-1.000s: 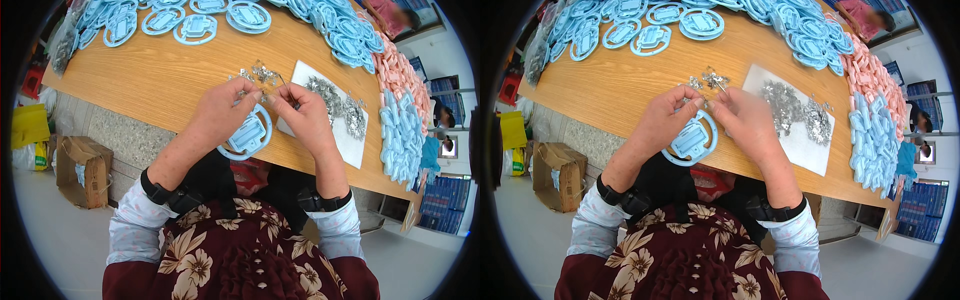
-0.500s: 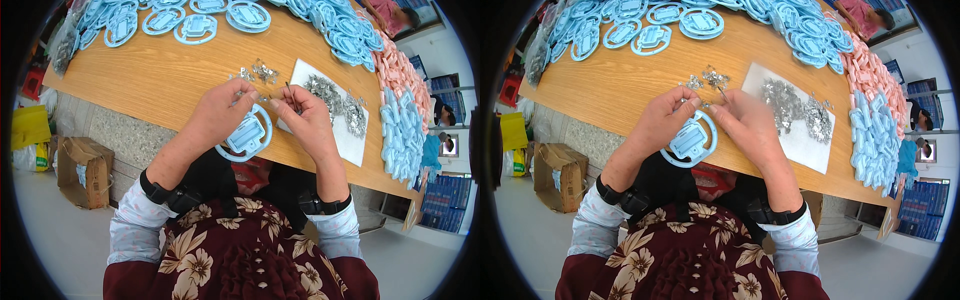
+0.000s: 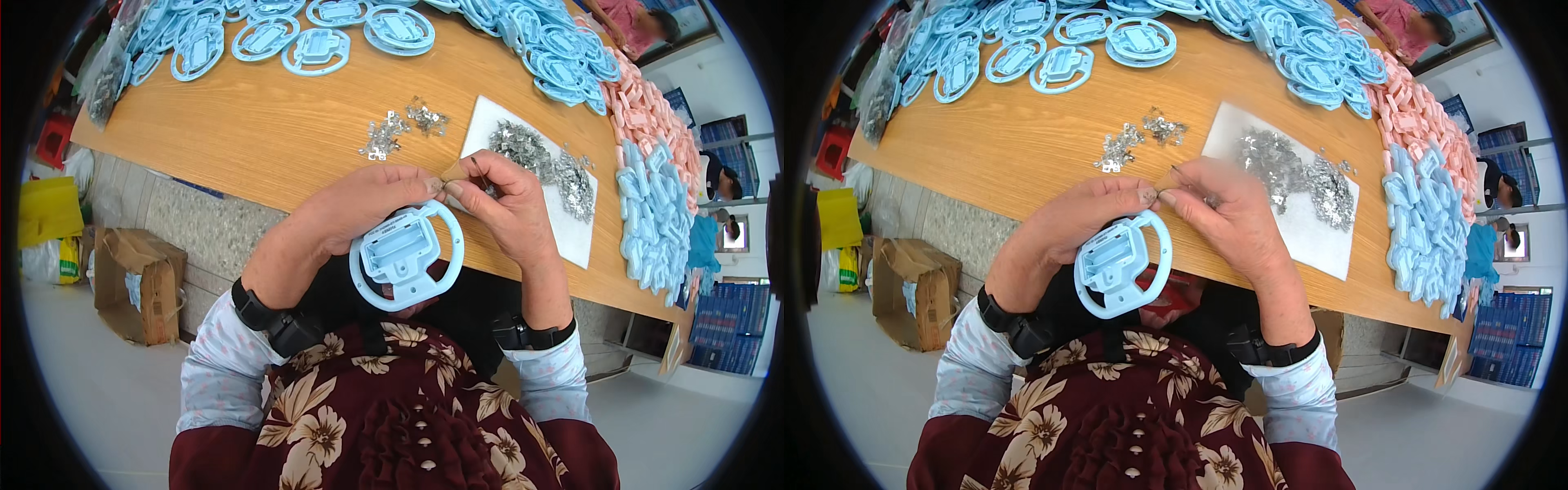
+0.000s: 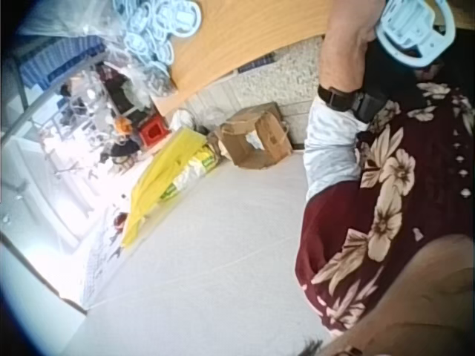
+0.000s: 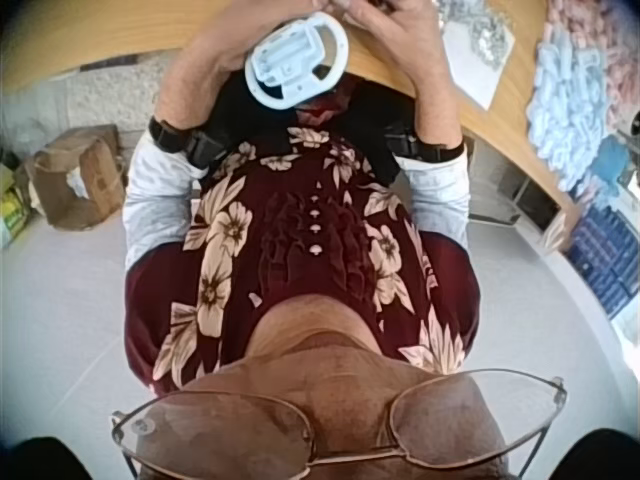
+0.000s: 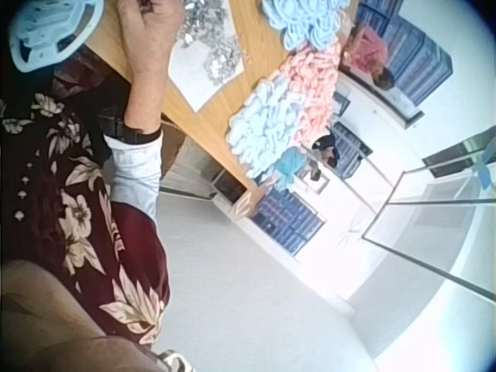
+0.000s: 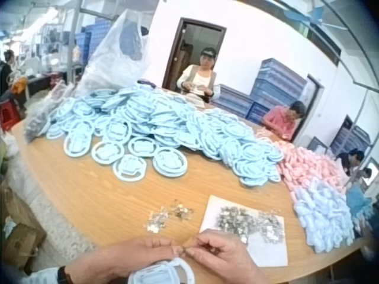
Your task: Assembling small metal components onto blue plastic ring-shaped parts.
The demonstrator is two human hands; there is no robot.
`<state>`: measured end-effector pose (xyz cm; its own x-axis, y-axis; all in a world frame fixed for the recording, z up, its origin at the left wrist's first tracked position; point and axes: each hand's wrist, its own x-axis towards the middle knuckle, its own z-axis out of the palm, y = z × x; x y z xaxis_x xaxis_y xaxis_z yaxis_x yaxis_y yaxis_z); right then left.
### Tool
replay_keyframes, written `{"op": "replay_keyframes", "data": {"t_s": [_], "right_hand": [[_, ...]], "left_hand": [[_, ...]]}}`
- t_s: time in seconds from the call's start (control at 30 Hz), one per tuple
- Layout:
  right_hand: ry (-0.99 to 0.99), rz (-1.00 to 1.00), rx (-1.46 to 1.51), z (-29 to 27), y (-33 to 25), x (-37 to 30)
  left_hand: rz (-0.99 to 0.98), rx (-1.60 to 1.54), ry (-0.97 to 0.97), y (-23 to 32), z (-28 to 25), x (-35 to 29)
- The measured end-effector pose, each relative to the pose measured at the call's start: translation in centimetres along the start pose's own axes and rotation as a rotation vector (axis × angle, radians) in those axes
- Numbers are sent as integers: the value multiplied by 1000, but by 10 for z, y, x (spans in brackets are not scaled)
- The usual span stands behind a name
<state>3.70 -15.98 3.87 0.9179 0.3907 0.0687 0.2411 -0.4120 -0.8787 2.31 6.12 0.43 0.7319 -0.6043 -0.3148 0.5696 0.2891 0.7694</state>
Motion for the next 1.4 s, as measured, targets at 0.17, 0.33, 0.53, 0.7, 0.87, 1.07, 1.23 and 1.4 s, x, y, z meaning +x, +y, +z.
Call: {"op": "replay_keyframes", "data": {"t_s": [0.17,0.33,0.53,0.7,0.87,1.07,1.23,1.4], "right_hand": [[29,58,95,2,5,-3],[51,144,252,2,-1,-8],[3,282,198,0,-4,-7],[63,323,246,-6,-6,-13],[73,166,108,-11,-3,-38],[28,82,-89,-2,2,-44],[8,67,-155,-1,6,-42],[4,21,-191,0,9,-40]], "left_hand": [[15,-88,-6,2,6,-4],[170,41,192,-7,10,6],[397,372,270,-19,14,11],[370,388,291,-16,21,7],[418,429,285,-25,17,12],[411,600,351,-31,16,20],[382,644,380,-32,16,21],[384,688,393,-32,17,22]]}}
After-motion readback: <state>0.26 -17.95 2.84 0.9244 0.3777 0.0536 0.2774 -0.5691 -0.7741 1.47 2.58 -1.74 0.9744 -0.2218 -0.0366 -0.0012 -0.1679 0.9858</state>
